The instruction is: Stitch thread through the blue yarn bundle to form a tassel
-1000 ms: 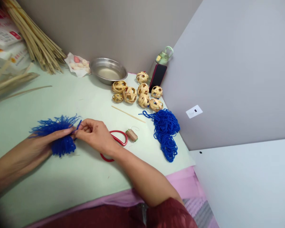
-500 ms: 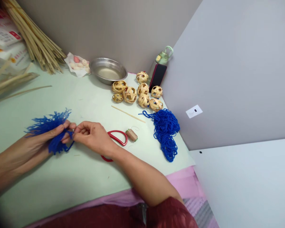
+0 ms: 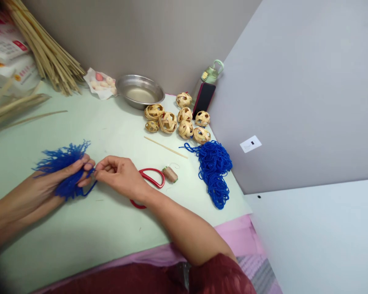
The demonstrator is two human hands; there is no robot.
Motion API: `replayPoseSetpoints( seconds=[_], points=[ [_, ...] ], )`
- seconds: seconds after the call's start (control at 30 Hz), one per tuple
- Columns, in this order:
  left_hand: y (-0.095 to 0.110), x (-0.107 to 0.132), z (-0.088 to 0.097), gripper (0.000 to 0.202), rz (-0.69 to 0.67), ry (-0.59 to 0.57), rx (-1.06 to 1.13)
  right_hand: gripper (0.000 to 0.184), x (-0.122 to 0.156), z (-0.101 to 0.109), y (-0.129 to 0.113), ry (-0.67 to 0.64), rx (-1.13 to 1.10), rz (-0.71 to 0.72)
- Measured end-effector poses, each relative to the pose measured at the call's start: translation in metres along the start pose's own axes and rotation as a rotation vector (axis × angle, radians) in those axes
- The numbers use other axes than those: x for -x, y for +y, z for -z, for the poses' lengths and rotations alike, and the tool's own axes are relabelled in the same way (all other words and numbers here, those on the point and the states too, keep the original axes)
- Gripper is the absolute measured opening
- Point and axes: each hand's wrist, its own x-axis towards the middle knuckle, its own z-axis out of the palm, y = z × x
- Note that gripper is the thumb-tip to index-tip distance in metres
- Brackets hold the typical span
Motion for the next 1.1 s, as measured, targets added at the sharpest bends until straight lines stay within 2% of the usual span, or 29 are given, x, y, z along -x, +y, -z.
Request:
replayPoseSetpoints(
  seconds=[0.2,0.4,0.6,0.73,0.83,0.93,1.1],
  points=[
    [-0.002,-0.001,0.001,0.044,0.033,0.042,0.058,0.023,-0.002,0.001,0.005,-0.049,-0.06,0.003],
    [-0.007,-0.003,0.003,0.033,-0.013,0.139,0.005,0.017,-0.002,0.002,-0.002,-0.003,-0.036,0.088],
    [-0.007,-0.003,0.008,0.029,0.038,0.122,-0.118,0.011,-0.002,0.0,-0.005,0.077,-0.032,0.084],
    [-0.007,-0.005,0.006,0.032,0.078,0.16,-0.057,0.01,-0.001,-0.001,-0.005,0.077,-0.032,0.083],
    [-0.008,-0.007,0.004,0.039,0.056,0.196,0.019,0.009,-0.001,0.0,-0.005,0.07,-0.024,0.064],
    [-0.009,-0.009,0.005,0.041,0.022,0.21,0.033,0.017,0.0,0.0,-0.005,0.1,-0.005,0.062],
    [-0.013,-0.009,0.008,0.039,0.006,0.165,-0.025,0.043,0.003,-0.003,-0.007,0.105,0.025,0.093]
  ],
)
